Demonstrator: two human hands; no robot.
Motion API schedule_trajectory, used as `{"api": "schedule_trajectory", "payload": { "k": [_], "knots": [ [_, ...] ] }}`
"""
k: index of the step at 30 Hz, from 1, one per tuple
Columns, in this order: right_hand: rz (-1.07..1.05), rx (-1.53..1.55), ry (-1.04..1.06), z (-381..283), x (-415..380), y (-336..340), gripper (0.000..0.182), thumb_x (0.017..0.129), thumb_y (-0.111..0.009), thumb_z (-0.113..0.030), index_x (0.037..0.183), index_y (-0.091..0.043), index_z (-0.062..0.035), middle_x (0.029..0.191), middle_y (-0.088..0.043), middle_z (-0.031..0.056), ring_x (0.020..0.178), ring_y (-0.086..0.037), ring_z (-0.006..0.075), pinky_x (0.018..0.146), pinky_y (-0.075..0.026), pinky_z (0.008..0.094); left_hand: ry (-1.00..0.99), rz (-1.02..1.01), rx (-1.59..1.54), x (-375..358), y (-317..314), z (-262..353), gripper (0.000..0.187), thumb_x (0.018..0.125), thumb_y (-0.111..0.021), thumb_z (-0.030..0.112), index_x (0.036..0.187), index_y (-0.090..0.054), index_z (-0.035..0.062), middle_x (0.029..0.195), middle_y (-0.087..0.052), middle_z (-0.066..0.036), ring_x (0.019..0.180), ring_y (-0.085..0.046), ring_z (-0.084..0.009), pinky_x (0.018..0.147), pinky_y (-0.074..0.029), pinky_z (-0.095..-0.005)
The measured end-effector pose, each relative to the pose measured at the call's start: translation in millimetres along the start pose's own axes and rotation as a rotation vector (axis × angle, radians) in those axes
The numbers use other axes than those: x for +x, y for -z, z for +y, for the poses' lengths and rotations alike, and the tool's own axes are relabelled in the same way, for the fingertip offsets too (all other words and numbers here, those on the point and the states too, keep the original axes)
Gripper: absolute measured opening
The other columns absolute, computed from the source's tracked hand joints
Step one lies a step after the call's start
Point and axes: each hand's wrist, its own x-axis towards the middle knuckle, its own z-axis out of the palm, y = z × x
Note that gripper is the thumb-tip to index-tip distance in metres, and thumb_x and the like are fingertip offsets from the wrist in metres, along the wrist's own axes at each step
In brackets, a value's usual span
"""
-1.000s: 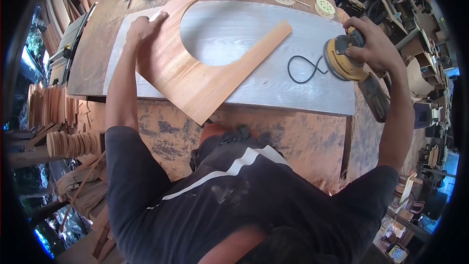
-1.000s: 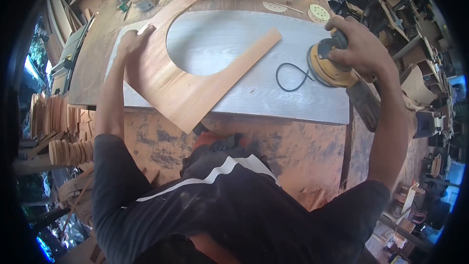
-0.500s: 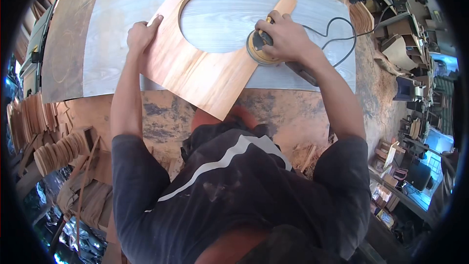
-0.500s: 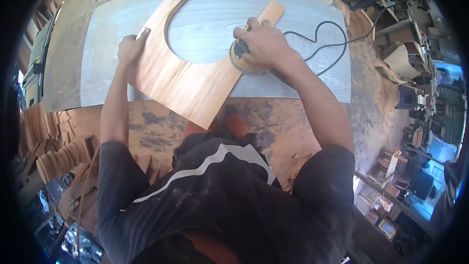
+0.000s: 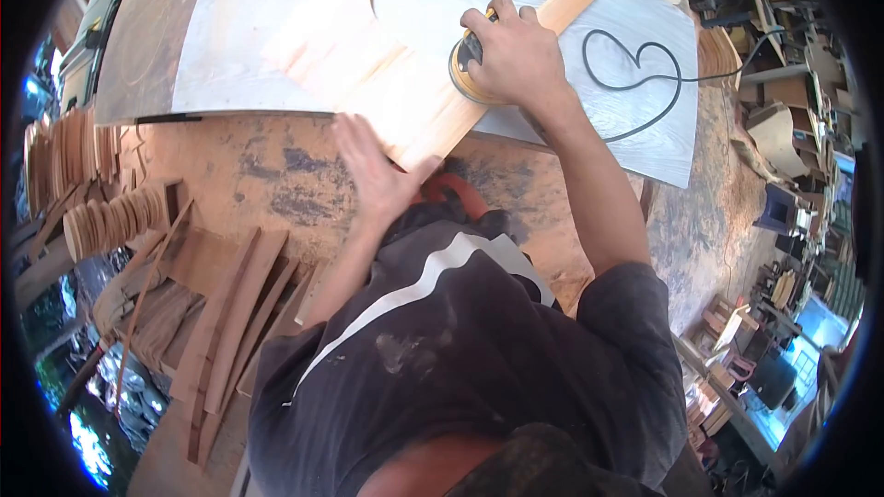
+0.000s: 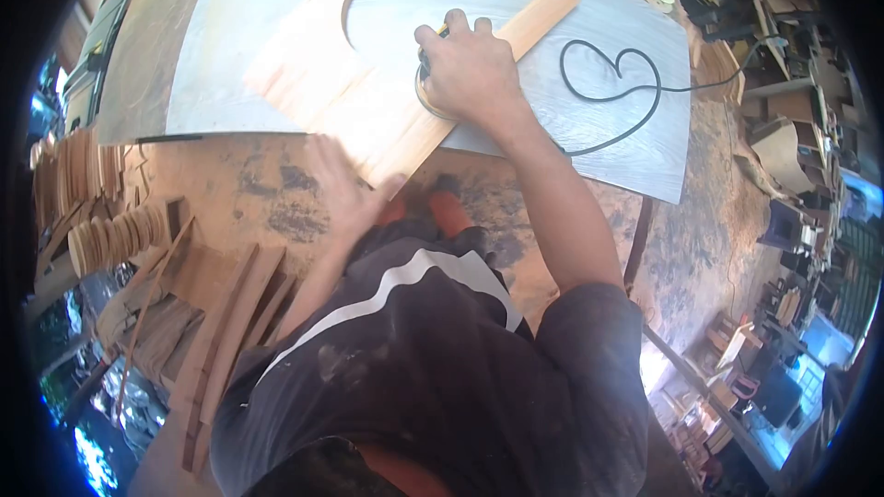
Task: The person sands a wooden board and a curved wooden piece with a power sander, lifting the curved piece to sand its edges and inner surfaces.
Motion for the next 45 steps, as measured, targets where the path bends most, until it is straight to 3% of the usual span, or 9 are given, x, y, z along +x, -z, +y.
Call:
{"api": "schedule_trajectory", "payload": {
  "k": [7, 12, 14, 20, 26, 29, 35, 43, 45],
  "knots": [
    [0.05, 0.025, 0.034, -17, 2, -4, 0.034, 0.083, -0.07, -0.021, 0.116, -0.071, -0.0142, 0.118, -0.067, 0.0198, 0.102, -0.069, 0.042, 0.077, -0.063, 0.0507, -0.063, -0.017, -0.008, -3, -20, 1, 0.137, 0.065, -0.098, 0.03, 0.158, -0.01, -0.0177, 0.162, -0.01, -0.048, 0.152, -0.008, -0.0669, 0.126, -0.019, -0.0684],
    [0.029, 0.004, 0.026, -36, 16, -5, 0.034, 0.082, -0.07, -0.021, 0.115, -0.071, -0.014, 0.117, -0.067, 0.0202, 0.101, -0.069, 0.0427, 0.077, -0.063, 0.0511, -0.133, 0.005, -0.105, 20, 2, -43, 0.137, 0.065, -0.097, 0.031, 0.159, -0.009, -0.0172, 0.163, -0.011, -0.047, 0.154, -0.01, -0.0638, 0.128, -0.02, -0.0639],
    [-0.108, -0.047, -0.033, -51, 28, -2, 0.05, 0.078, -0.079, -0.026, 0.126, -0.068, -0.0209, 0.129, -0.064, 0.014, 0.111, -0.067, 0.0385, 0.089, -0.062, 0.0474, -0.146, -0.013, -0.118, 29, 12, -61, 0.137, 0.065, -0.097, 0.031, 0.159, -0.009, -0.017, 0.163, -0.011, -0.046, 0.154, -0.01, -0.0626, 0.128, -0.021, -0.0628],
    [-0.052, -0.036, -0.024, -99, 58, -15, 0.05, 0.076, -0.079, -0.027, 0.124, -0.068, -0.0209, 0.127, -0.065, 0.0156, 0.11, -0.068, 0.0396, 0.089, -0.063, 0.0485, -0.122, -0.073, -0.272, 49, 45, -107, 0.138, 0.064, -0.098, 0.036, 0.161, -0.012, -0.0127, 0.166, -0.011, -0.042, 0.156, -0.013, -0.0575, 0.128, -0.019, -0.0629],
    [-0.053, -0.03, -0.094, -139, 76, -20, 0.05, 0.076, -0.077, -0.027, 0.124, -0.068, -0.0202, 0.127, -0.065, 0.0162, 0.11, -0.068, 0.0402, 0.088, -0.063, 0.0491, -0.165, -0.175, -0.026, 60, 69, -133, 0.125, 0.068, -0.096, 0.04, 0.158, -0.025, -0.0103, 0.167, -0.017, -0.037, 0.157, -0.014, -0.0555, 0.127, -0.014, -0.0664],
    [-0.029, -0.033, -0.145, -143, 83, -21, 0.049, 0.077, -0.077, -0.028, 0.124, -0.068, -0.0207, 0.128, -0.063, 0.0174, 0.109, -0.068, 0.0412, 0.087, -0.063, 0.0499, -0.19, -0.237, 0.06, 68, 86, -120, 0.119, 0.069, -0.095, 0.039, 0.157, -0.029, -0.0099, 0.165, -0.02, -0.038, 0.156, -0.014, -0.058, 0.126, -0.015, -0.0683],
    [-0.068, -0.022, -0.277, -119, 79, -15, 0.048, 0.079, -0.077, -0.027, 0.126, -0.068, -0.0221, 0.129, -0.062, 0.0179, 0.111, -0.068, 0.0421, 0.086, -0.062, 0.0518, -0.498, -0.133, -0.053, 88, 97, -76, 0.112, 0.073, -0.092, 0.035, 0.155, -0.031, -0.0112, 0.162, -0.025, -0.039, 0.153, -0.017, -0.0614, 0.122, -0.022, -0.0713],
    [-0.09, -0.025, -0.422, -31, 79, 2, 0.05, 0.081, -0.076, -0.028, 0.13, -0.067, -0.0228, 0.134, -0.061, 0.0176, 0.119, -0.065, 0.0419, 0.099, -0.058, 0.0519, -0.427, -0.335, 0.062, 119, 6, -6, 0.112, 0.075, -0.089, 0.042, 0.154, -0.033, -0.0127, 0.159, -0.033, -0.038, 0.153, -0.021, -0.0592, 0.124, -0.02, -0.0692],
    [-0.105, -0.034, -0.461, 1, 84, 2, 0.052, 0.081, -0.076, -0.028, 0.132, -0.066, -0.023, 0.135, -0.061, 0.0175, 0.122, -0.064, 0.042, 0.099, -0.058, 0.0512, -0.393, -0.325, 0.206, 139, -27, 13, 0.106, 0.078, -0.087, 0.043, 0.153, -0.037, -0.012, 0.155, -0.042, -0.035, 0.153, -0.028, -0.0534, 0.124, -0.02, -0.0685]
  ]
}}
